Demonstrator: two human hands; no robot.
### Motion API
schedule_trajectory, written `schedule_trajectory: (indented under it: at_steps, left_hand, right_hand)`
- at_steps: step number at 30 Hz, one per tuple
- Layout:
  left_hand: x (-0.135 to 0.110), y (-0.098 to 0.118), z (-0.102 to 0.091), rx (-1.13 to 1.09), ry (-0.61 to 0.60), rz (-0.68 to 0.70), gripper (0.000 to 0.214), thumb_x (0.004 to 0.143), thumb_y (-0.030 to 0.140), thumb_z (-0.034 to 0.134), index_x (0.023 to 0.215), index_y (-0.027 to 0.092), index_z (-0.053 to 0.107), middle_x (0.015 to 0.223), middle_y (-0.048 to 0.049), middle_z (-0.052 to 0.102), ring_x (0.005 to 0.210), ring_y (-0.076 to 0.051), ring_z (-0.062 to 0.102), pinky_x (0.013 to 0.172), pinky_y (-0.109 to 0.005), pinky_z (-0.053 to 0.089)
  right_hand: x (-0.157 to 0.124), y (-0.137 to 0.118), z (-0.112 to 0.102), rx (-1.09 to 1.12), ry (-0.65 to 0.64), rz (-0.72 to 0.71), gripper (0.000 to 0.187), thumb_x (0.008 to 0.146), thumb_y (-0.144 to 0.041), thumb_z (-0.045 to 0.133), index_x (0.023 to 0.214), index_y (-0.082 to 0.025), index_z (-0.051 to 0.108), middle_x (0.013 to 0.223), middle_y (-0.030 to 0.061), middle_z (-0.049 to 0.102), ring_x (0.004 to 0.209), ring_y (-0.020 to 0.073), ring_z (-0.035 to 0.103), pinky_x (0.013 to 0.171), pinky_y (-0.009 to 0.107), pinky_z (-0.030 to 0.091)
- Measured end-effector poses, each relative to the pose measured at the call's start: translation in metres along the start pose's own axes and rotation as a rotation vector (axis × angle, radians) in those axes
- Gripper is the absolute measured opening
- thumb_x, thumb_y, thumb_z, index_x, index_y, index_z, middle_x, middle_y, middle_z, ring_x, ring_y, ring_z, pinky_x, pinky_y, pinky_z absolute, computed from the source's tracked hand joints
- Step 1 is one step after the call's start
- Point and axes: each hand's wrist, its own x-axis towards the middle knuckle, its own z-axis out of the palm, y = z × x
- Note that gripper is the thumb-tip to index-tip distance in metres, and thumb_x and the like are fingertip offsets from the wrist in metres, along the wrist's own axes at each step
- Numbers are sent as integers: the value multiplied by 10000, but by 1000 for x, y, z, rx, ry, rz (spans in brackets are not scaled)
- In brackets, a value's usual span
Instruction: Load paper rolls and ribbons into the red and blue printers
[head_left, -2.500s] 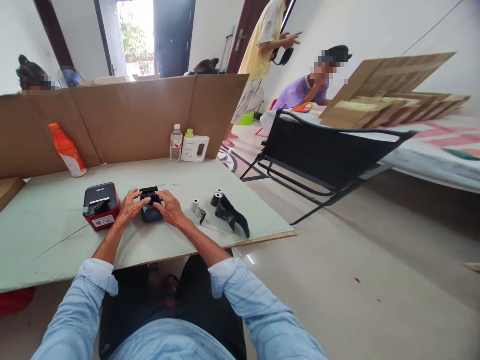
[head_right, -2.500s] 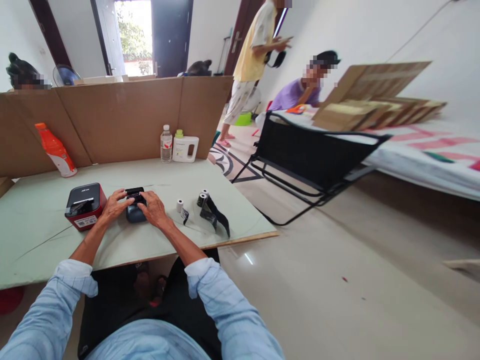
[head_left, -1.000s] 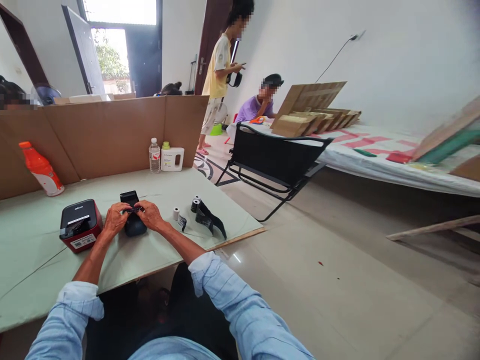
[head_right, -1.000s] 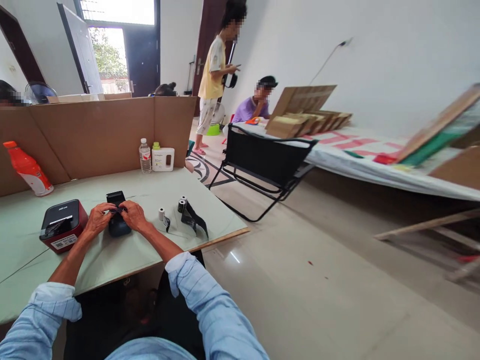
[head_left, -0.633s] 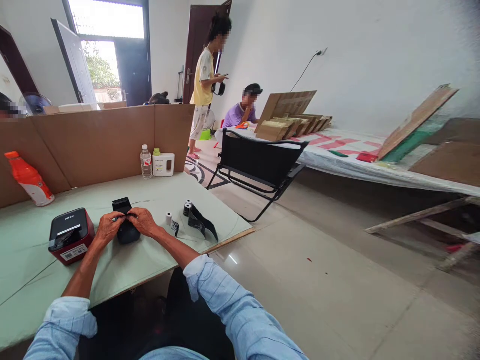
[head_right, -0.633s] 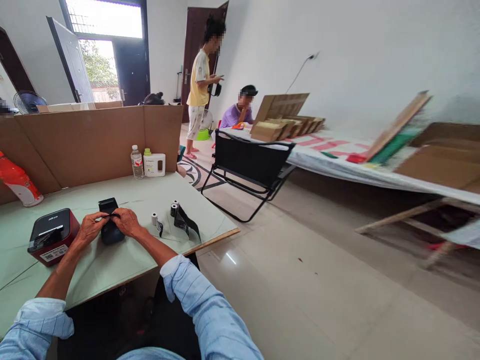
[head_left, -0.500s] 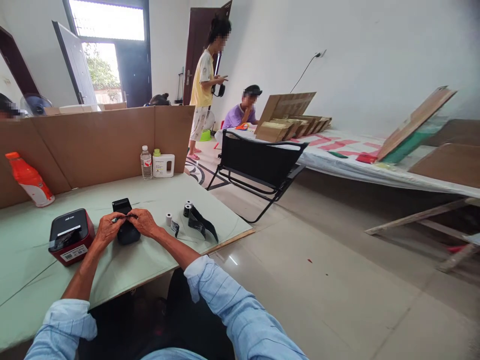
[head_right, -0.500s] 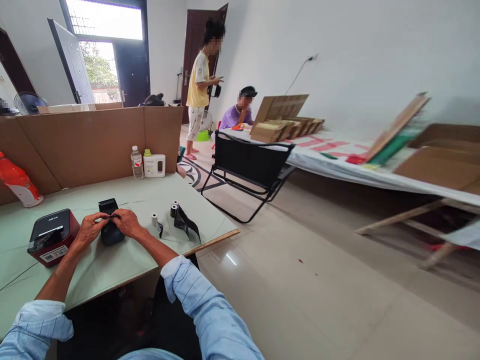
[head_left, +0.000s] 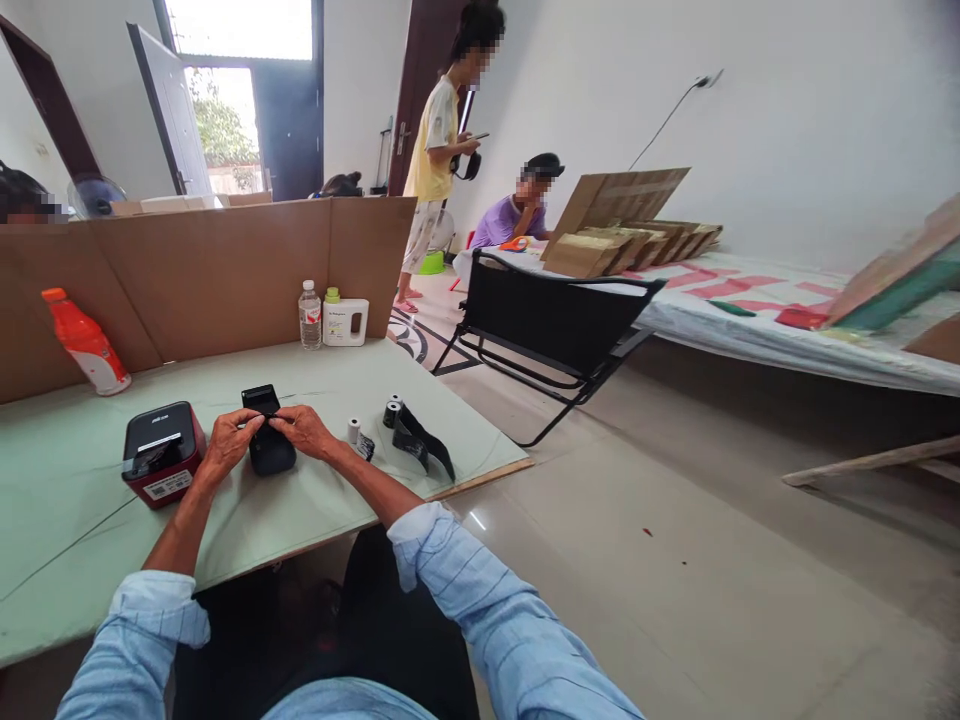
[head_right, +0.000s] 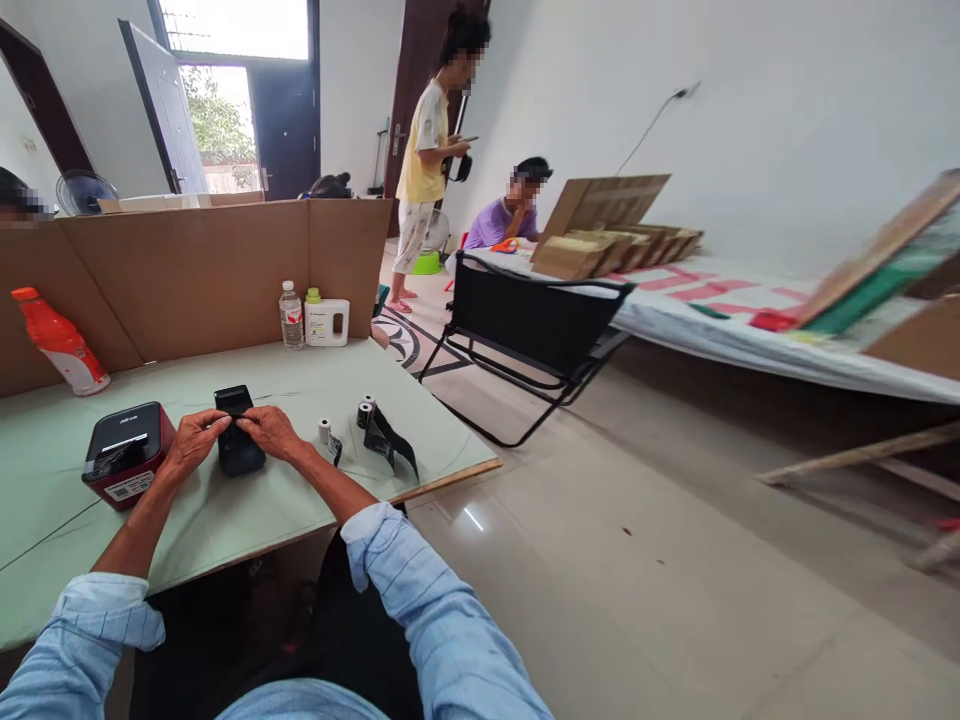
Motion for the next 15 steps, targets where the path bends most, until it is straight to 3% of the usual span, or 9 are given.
schedule_trajectory:
  at_steps: [7, 15]
  left_hand:
    - [0, 8, 1, 39, 2, -28, 346, 844, 481, 623, 805, 185, 799, 778, -28, 753, 785, -206, 650, 770, -303, 511]
    - [0, 6, -1, 27, 9, -52, 315, 848, 426, 609, 829, 171, 793, 798, -37, 745, 764, -196, 641, 755, -299, 502]
  right_hand:
    - [3, 0, -2, 73, -6, 16, 343, 912, -427, 542, 634, -232, 491, 602, -52, 435, 611, 136, 409, 577, 251, 306]
    - [6, 3, -5, 208, -34, 53, 322, 878, -459, 543, 655, -227, 529, 622, -43, 484, 646, 142, 482, 638, 250, 402]
